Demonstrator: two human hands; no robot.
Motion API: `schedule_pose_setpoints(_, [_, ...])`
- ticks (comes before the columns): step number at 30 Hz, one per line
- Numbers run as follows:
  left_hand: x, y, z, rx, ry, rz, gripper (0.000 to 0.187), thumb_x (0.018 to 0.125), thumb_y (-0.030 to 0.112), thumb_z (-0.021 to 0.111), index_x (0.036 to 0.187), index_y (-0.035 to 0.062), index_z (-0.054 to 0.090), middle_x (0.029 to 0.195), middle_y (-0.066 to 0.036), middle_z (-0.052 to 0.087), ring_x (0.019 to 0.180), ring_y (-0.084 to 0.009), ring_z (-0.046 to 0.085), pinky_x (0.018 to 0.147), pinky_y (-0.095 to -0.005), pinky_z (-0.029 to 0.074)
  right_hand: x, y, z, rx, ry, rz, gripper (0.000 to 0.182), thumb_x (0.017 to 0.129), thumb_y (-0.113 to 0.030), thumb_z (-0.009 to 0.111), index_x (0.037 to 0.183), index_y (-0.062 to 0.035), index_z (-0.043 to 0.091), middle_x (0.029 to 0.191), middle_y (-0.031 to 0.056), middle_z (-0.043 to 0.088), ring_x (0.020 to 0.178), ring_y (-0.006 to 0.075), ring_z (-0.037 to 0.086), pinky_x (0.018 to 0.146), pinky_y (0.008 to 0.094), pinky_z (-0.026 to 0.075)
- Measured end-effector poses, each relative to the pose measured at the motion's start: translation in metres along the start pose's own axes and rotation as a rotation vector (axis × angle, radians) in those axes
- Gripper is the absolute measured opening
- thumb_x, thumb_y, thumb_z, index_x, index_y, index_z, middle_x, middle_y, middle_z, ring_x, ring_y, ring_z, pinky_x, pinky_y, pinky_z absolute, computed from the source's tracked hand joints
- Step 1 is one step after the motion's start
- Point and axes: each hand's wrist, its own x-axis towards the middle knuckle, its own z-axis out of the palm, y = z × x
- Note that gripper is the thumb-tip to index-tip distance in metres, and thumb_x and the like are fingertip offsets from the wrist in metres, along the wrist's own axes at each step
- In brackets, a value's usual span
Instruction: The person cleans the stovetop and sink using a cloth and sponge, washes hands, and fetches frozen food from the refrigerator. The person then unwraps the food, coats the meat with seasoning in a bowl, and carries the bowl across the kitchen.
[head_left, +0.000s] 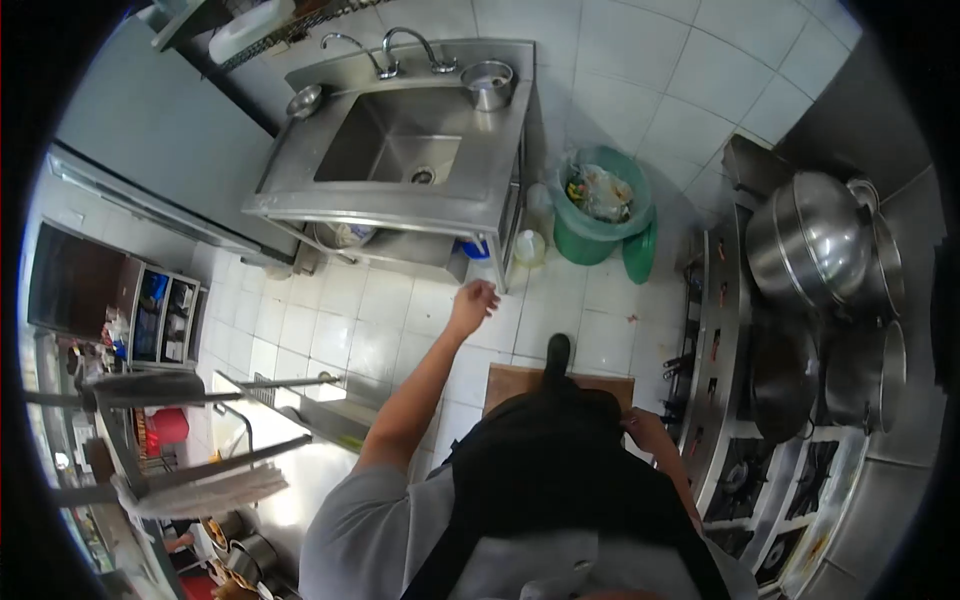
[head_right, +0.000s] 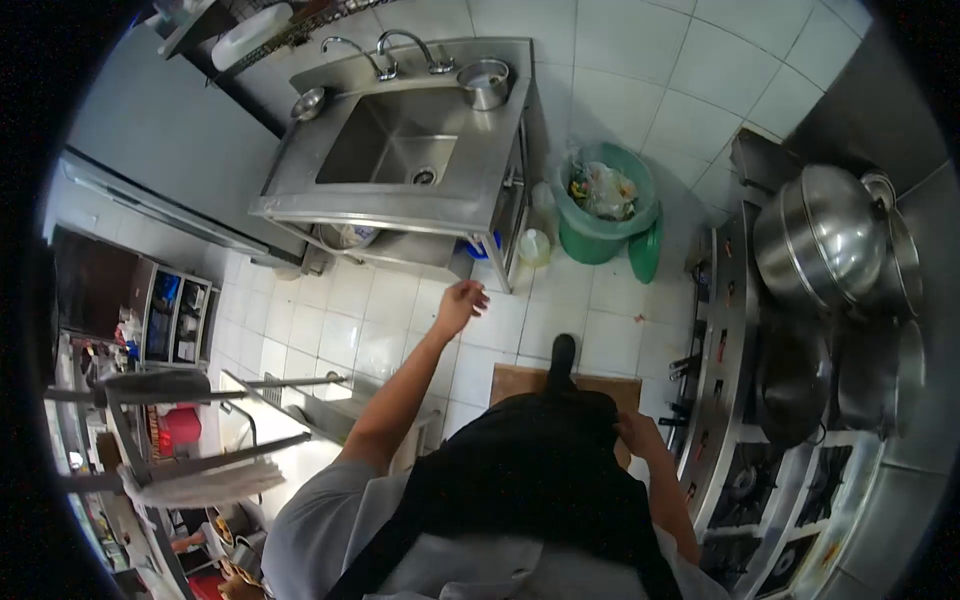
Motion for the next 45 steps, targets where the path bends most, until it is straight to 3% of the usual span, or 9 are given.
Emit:
schedule_pose_setpoints(9, [0.26,0.213,-0.062,0.504,0.398,0.609,0.044,0.082,0.015,0.061,0.121,0.0001,0.049,0.098,-0.021,0.063,0.093,-0.0334,0.062,0.078,-0.0402,0.049,0.219,-0.073,-0.107,0.104,0.195,-0.204,0.025,0.086,-0.023,0.054,0.1,-0.0031,0.06,0.093,0.0168,0.063,0.089,0.0341,0.061,0.079,0.0387,0.048])
schedule_pose_setpoints(17, [0.459,0.25,-0.077,1.016,0.006,0.51,0.051,0.074,0.012,0.058,0.124,0.0088,0.051,0.108,-0.023,0.06,0.103,-0.0387,0.056,0.09,-0.0415,0.045,0.336,-0.221,-0.147,0.312,0.075,-0.514,0.026,0.084,-0.017,0.059,0.104,0.0003,0.057,0.092,0.0175,0.064,0.082,0.0291,0.064,0.072,0.035,0.05])
schedule_pose_setpoints(22, [0.57,0.189,-0.068,1.215,-0.274,0.441,0.051,0.074,0.013,0.058,0.124,0.0139,0.052,0.124,-0.025,0.049,0.116,-0.0401,0.047,0.097,-0.0427,0.041,0.327,-0.235,-0.108,0.361,0.085,-0.091,0.029,0.084,-0.017,0.062,0.108,-0.0016,0.058,0.095,0.014,0.065,0.086,0.0224,0.063,0.077,0.0309,0.05])
schedule_pose_setpoints(26, [0.612,0.161,-0.064,1.429,-0.4,0.331,0.046,0.077,0.021,0.056,0.123,0.0179,0.053,0.141,-0.026,0.025,0.121,-0.0461,0.039,0.102,-0.0447,0.036,0.297,-0.236,-0.084,0.396,0.174,0.175,0.028,0.085,-0.02,0.061,0.108,-0.003,0.06,0.097,0.0112,0.066,0.087,0.0213,0.063,0.077,0.0312,0.05])
schedule_pose_setpoints(29, [0.596,0.202,-0.076,1.121,-0.322,0.489,0.027,0.076,0.018,0.059,0.101,0.01,0.065,0.1,-0.02,0.063,0.091,-0.0343,0.062,0.078,-0.0414,0.051,0.287,-0.261,-0.097,0.483,0.297,0.23,0.027,0.085,-0.019,0.061,0.107,-0.0035,0.06,0.097,0.0098,0.066,0.087,0.0187,0.063,0.075,0.0303,0.05])
schedule_pose_setpoints(32, [0.595,0.21,-0.108,0.753,-0.298,0.483,0.027,0.077,0.029,0.06,0.092,0.0076,0.067,0.08,-0.016,0.066,0.075,-0.0326,0.065,0.067,-0.0411,0.051,0.315,-0.269,-0.106,0.441,0.453,0.12,0.024,0.087,-0.015,0.06,0.106,-0.0011,0.06,0.091,0.0118,0.066,0.085,0.0187,0.063,0.076,0.0309,0.05])
schedule_pose_setpoints(36, [0.598,0.195,-0.084,0.857,-0.525,0.362,0.046,0.079,0.035,0.065,0.11,0.0025,0.06,0.105,-0.018,0.063,0.097,-0.0248,0.06,0.082,-0.0352,0.046,0.38,-0.317,-0.147,0.474,0.446,-0.065,0.024,0.088,-0.014,0.058,0.107,-0.0005,0.059,0.095,0.0126,0.065,0.088,0.0192,0.062,0.077,0.0324,0.05])
schedule_pose_setpoints(38, [0.568,0.207,-0.07,1.16,-0.246,0.194,0.065,0.075,0.041,0.066,0.125,0.0024,0.05,0.13,-0.025,0.045,0.121,-0.0349,0.043,0.099,-0.0415,0.037,0.404,-0.356,-0.165,0.535,0.43,-0.143,0.024,0.087,-0.014,0.058,0.106,-0.0005,0.059,0.098,0.012,0.064,0.088,0.0195,0.062,0.076,0.0323,0.051])
schedule_pose_setpoints(45, [0.581,0.206,-0.051,1.303,-0.581,-0.06,0.075,0.084,0.023,0.051,0.144,0.0039,0.01,0.138,-0.029,0.029,0.124,-0.0423,0.037,0.1,-0.0441,0.037,0.441,-0.423,-0.188,0.546,0.324,-0.296,0.021,0.087,-0.012,0.059,0.106,-0.003,0.059,0.098,0.0082,0.063,0.085,0.0155,0.06,0.073,0.0285,0.048])
